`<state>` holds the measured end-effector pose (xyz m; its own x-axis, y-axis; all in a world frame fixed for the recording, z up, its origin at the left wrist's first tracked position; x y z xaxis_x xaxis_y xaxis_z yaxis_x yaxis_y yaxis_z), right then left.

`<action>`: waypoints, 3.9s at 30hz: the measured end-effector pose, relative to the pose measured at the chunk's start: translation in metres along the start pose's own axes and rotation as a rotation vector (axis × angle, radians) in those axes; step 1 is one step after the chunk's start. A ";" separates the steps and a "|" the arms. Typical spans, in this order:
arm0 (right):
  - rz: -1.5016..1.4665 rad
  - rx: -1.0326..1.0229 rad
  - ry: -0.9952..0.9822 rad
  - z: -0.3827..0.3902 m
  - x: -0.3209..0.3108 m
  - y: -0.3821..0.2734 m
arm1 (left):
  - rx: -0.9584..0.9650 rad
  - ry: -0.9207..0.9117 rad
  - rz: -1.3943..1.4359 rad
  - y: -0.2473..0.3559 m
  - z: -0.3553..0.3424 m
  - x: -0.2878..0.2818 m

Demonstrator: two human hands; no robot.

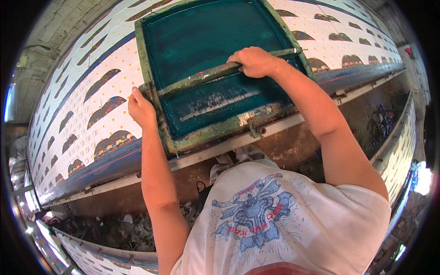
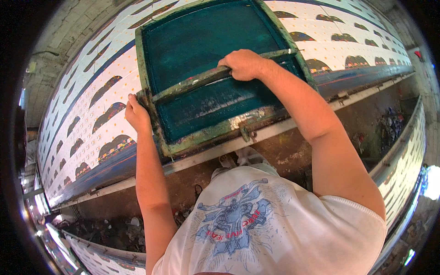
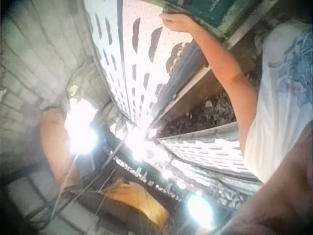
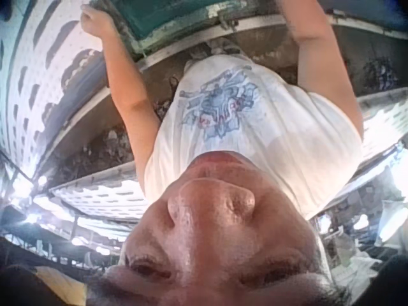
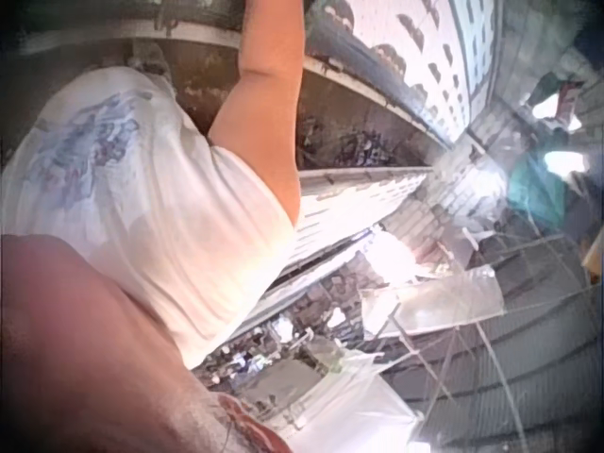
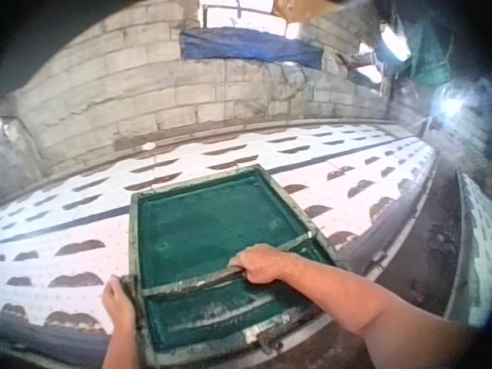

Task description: The person uses a squeegee to pull green ink across a screen-printing frame, repeatedly repositioning the frame along a long table to print a pattern onto a continuous sheet of material. The person lifts and repositions the frame multiple times to continue the print run.

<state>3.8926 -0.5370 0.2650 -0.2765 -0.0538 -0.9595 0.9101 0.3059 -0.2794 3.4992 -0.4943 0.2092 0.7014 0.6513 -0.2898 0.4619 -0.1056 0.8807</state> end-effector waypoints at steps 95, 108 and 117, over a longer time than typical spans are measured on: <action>-1.122 0.878 0.838 0.359 -0.174 0.437 | -0.796 -0.382 0.198 0.117 0.091 0.157; -0.924 1.038 0.771 0.529 -0.244 0.757 | -0.737 -0.296 0.193 0.336 0.351 0.389; -0.901 1.193 0.816 0.615 -0.268 0.886 | -0.714 -0.291 0.310 0.408 0.486 0.485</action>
<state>4.9626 -0.8357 0.2529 -0.5246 0.7831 -0.3340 -0.0083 -0.3970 -0.9178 4.2920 -0.5870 0.2458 0.8978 0.4403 0.0062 -0.1623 0.3178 0.9341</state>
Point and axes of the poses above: each hand's wrist, its own z-axis away from the middle knuckle, its own x-axis out of the palm, y = z × x, the point moved 6 cm from there along -z, towards the middle knuckle, and after that the axes turned 12 degrees about y, right-handed, at the moved point
